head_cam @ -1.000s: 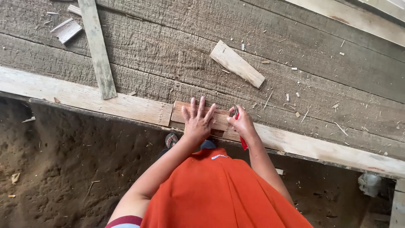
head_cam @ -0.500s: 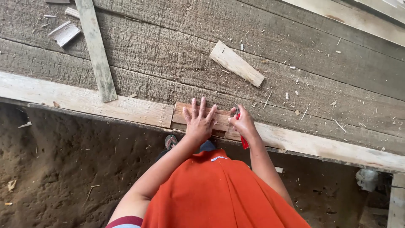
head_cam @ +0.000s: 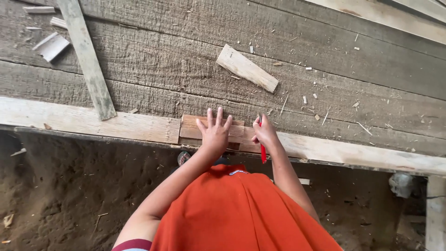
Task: The person uses a red utility knife to score and cut several wooden planks on a wooden workbench. They repeatedly position the planks, score along their length, and break off sections, handling multiple pieces throughout the clip.
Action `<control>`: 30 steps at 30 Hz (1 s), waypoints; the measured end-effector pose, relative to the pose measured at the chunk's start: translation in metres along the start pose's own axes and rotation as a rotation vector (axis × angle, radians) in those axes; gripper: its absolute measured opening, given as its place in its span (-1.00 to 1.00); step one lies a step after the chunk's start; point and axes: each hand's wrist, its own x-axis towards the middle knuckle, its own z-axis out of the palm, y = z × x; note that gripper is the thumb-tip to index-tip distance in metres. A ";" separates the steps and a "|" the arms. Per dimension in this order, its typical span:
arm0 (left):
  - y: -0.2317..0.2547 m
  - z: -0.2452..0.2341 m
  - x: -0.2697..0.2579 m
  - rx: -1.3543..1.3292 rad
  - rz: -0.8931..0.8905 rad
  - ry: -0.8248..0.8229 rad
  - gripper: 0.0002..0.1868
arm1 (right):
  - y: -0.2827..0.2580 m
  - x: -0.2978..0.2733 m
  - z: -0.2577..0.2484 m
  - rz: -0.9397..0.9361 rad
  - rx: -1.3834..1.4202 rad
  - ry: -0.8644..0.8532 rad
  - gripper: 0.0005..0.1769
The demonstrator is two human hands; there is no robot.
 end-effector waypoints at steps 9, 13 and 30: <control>-0.029 0.047 0.083 -0.026 0.078 0.052 -0.60 | 0.025 0.059 -0.012 -0.154 -0.002 0.014 -0.79; -0.037 0.027 0.124 -0.052 0.007 -0.180 -0.39 | 0.007 0.085 -0.031 -0.459 -0.075 0.316 -0.67; -0.070 -0.026 0.191 -0.318 -0.004 0.334 -0.52 | -0.052 0.125 -0.027 -0.429 -0.229 0.371 -0.70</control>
